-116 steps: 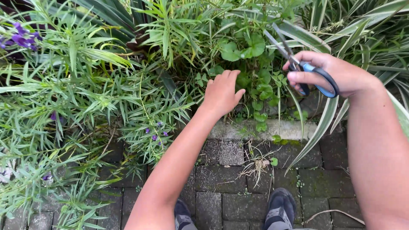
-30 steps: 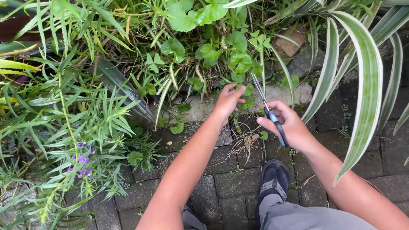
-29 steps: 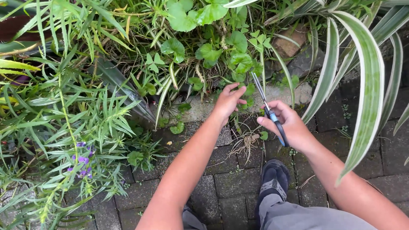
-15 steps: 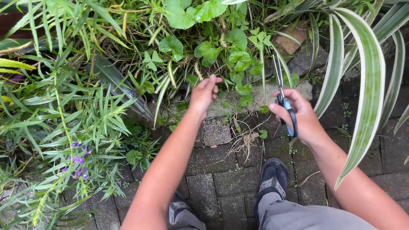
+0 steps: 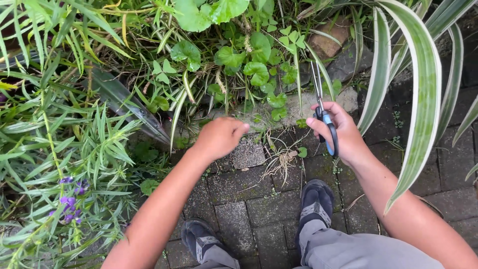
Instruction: Pruning various plants and removing weeds in a garden bed using scissors.
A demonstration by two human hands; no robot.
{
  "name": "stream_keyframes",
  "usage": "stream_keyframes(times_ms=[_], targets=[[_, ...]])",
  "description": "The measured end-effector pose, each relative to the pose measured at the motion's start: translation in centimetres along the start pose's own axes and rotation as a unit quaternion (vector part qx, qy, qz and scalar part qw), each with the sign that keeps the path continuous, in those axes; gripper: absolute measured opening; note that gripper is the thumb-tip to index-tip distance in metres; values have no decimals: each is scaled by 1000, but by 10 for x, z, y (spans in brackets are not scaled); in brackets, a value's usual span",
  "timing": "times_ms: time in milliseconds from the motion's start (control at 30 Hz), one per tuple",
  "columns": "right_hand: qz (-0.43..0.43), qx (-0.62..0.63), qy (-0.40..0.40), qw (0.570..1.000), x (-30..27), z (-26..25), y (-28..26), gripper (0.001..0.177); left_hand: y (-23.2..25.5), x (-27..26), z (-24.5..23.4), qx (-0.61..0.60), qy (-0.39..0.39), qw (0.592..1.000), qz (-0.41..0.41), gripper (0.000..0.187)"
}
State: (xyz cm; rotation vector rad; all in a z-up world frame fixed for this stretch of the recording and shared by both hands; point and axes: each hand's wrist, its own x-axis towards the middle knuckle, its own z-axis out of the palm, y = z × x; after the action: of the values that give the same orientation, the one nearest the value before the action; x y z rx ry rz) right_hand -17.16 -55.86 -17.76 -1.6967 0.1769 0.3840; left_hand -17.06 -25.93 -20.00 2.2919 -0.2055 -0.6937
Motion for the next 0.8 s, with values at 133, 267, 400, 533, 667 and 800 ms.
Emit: stream_keyframes(times_ms=[133,267,400,533,667,800], targets=[[5,21,16,1000,0,-2,6,45,46,-11,2,91,-24,989,112,39],[22,50,0,998,2,1,7,52,66,-19,21,144,-66,967,201,42],[27,73,-4,997,1,-2,9,54,83,-31,32,158,-112,951,242,38],[23,114,-15,993,3,-7,15,52,112,-41,22,127,-254,938,198,52],[9,133,-9,991,2,-8,18,50,124,-18,5,-45,-162,982,84,62],[-2,126,-12,992,1,-6,9,47,116,35,4,-134,-60,989,10,69]])
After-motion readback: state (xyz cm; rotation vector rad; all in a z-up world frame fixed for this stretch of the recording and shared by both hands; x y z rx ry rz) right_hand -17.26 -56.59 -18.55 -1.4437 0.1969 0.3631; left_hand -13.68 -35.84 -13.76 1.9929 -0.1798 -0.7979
